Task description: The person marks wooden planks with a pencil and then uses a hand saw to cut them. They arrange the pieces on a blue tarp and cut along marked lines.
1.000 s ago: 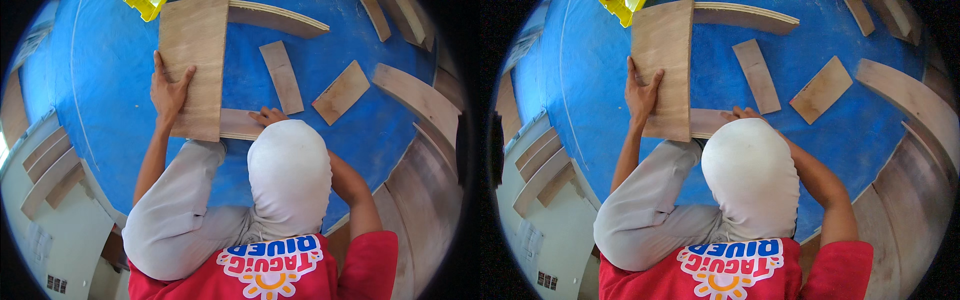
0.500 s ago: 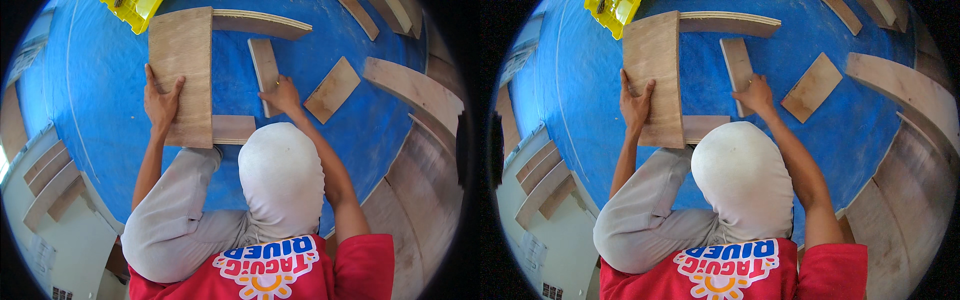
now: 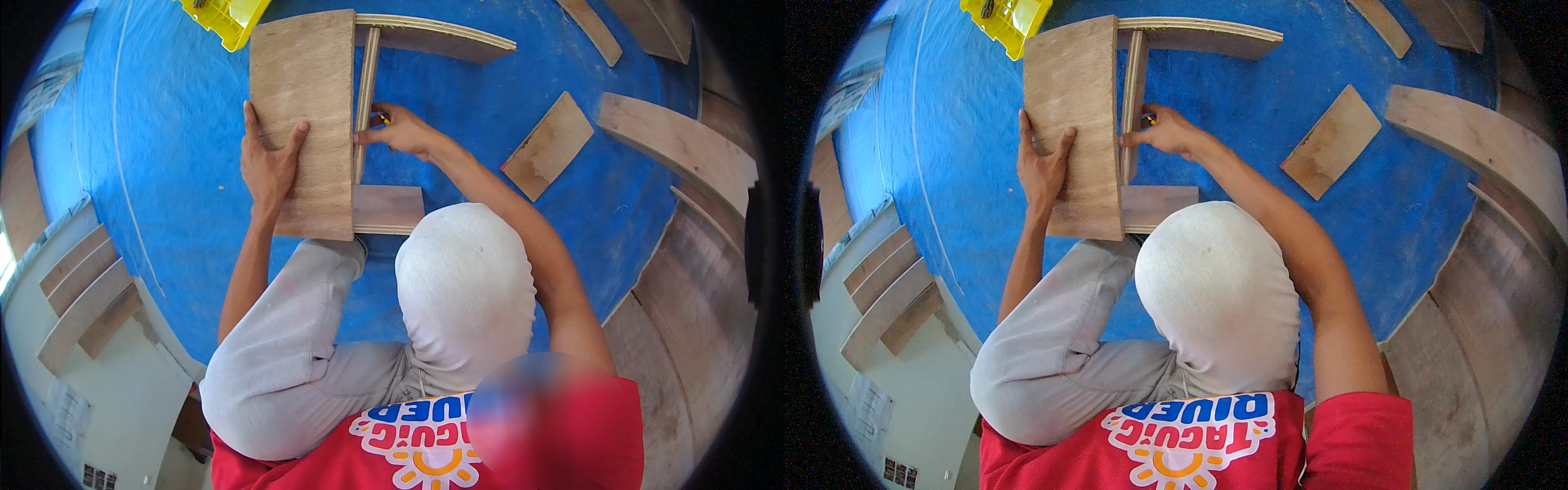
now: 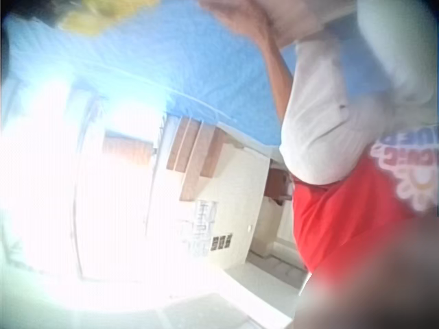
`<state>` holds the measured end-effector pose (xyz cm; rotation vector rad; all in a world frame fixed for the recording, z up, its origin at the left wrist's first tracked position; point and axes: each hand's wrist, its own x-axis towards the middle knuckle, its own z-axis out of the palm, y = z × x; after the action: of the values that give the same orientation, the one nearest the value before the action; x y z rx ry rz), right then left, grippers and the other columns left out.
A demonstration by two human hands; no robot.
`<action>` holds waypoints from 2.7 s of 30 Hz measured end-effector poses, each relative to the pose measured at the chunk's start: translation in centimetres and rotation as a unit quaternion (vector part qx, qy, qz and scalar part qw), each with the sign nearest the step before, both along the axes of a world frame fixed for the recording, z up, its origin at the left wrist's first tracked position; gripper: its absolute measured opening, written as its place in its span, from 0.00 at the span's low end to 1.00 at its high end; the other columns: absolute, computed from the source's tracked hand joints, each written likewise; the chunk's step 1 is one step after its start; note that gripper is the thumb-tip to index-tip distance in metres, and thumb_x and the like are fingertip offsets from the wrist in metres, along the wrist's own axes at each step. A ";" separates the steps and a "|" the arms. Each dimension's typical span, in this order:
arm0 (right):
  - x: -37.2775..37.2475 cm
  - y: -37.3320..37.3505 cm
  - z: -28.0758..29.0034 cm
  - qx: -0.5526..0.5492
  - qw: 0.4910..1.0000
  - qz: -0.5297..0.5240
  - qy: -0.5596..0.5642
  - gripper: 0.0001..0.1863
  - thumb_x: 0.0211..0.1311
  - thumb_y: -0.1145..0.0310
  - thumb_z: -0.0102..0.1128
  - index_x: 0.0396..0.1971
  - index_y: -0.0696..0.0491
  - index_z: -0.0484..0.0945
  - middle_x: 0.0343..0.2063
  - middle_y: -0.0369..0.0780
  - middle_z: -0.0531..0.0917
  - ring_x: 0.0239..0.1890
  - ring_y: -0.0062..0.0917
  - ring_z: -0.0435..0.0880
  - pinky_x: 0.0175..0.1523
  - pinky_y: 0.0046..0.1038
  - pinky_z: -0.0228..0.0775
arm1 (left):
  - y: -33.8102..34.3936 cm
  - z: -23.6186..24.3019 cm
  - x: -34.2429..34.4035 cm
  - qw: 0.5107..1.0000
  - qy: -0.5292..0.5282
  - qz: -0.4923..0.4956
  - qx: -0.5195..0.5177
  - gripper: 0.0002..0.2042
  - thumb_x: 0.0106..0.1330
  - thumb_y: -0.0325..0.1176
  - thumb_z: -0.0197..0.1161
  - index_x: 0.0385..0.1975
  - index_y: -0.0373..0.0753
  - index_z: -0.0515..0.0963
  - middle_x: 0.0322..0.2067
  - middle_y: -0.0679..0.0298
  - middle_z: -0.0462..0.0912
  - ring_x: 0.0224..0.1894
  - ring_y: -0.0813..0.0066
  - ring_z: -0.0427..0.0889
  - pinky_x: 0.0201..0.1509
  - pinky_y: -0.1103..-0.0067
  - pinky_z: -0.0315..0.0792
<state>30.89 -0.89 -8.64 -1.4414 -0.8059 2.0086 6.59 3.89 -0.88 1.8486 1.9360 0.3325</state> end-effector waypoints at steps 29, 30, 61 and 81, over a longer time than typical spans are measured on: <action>3.2 -2.6 -1.4 0.024 0.968 0.047 -0.247 0.57 0.44 0.50 0.85 0.69 0.65 0.66 0.65 0.58 0.75 0.65 0.47 0.78 0.67 0.41 0.72 | -0.6 1.0 1.4 0.999 -0.032 0.003 -0.005 0.50 0.62 0.53 0.76 0.80 0.46 0.55 0.66 0.43 0.73 0.68 0.46 0.73 0.71 0.60 0.68; 4.6 -3.8 -1.4 0.022 0.949 0.056 -0.308 0.57 0.43 0.49 0.85 0.69 0.64 0.67 0.64 0.59 0.75 0.64 0.49 0.79 0.66 0.42 0.74 | -0.6 1.0 1.3 0.999 -0.034 0.004 -0.003 0.50 0.62 0.53 0.76 0.80 0.47 0.55 0.66 0.43 0.74 0.67 0.45 0.74 0.70 0.59 0.68; 13.7 -10.4 -1.4 -0.043 0.803 -0.047 -0.593 0.53 0.49 0.50 0.81 0.70 0.60 0.64 0.59 0.58 0.75 0.54 0.54 0.83 0.56 0.50 0.78 | -0.5 1.8 1.6 1.000 0.006 0.000 0.000 0.51 0.61 0.53 0.76 0.81 0.49 0.52 0.54 0.47 0.78 0.56 0.47 0.81 0.59 0.59 0.75; 15.3 -9.3 -0.2 -0.034 0.734 -0.240 -0.634 0.56 0.49 0.47 0.83 0.73 0.58 0.62 0.65 0.52 0.74 0.65 0.49 0.76 0.64 0.45 0.74 | -0.5 2.5 1.1 0.998 -0.019 0.036 -0.055 0.53 0.59 0.51 0.77 0.82 0.51 0.49 0.53 0.49 0.79 0.52 0.48 0.83 0.57 0.58 0.76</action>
<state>46.24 -10.16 -8.85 -2.6890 -0.6694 0.4367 7.68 3.39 1.65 1.6945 1.9584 0.2752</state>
